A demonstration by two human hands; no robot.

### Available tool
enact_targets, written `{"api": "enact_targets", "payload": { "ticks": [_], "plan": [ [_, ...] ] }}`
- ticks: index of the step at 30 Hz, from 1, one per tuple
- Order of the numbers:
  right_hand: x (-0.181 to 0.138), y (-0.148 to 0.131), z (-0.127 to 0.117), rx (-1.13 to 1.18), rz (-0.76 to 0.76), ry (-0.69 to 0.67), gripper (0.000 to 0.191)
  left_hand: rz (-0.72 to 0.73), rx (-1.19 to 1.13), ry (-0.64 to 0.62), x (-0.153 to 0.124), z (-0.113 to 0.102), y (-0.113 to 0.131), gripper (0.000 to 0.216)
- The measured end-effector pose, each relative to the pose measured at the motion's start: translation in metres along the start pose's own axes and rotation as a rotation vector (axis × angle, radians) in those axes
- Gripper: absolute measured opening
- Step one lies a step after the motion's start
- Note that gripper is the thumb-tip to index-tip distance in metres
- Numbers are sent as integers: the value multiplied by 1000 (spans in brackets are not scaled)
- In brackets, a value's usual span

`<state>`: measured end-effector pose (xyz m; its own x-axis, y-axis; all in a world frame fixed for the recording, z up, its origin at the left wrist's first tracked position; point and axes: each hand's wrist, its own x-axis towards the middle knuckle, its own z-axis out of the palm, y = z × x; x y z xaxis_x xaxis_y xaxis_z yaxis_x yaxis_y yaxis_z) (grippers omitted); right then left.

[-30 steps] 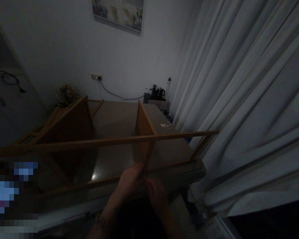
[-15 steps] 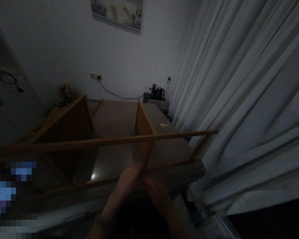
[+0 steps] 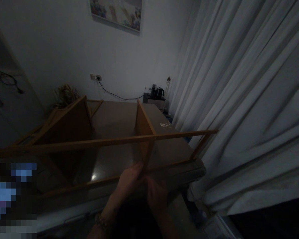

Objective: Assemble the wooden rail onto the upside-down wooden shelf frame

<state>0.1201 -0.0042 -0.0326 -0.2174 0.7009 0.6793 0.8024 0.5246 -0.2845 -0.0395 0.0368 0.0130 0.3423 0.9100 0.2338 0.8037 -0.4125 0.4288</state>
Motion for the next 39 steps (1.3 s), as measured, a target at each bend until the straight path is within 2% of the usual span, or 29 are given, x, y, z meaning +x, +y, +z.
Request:
{"api": "enact_targets", "payload": {
  "ticks": [5,9,12,15,17,23,35,39],
  "plan": [
    [-2,-8,5,41,143,20,33,17,-15,3,1,-4,3,31],
    [-1,-18,8,147,355,71,36,27,-43,12,2,-4,3,27],
    [1,-26,9,430,590,73,36,55,-48,17,1,-5,5,25],
    [5,-30,9,768,843,5,40,71,-37,13,0,-8,7,27],
    [7,-32,9,908,928,-41,43,74,-33,13,0,-10,8,28],
    [5,-35,9,1028,1013,-15,54,70,-32,29,-1,-11,10,34],
    [-1,-42,0,1028,1005,105,51,84,-52,49,-2,-10,8,30],
    [1,-37,-3,993,991,85,51,77,-66,48,-1,-10,8,30]
  ]
}}
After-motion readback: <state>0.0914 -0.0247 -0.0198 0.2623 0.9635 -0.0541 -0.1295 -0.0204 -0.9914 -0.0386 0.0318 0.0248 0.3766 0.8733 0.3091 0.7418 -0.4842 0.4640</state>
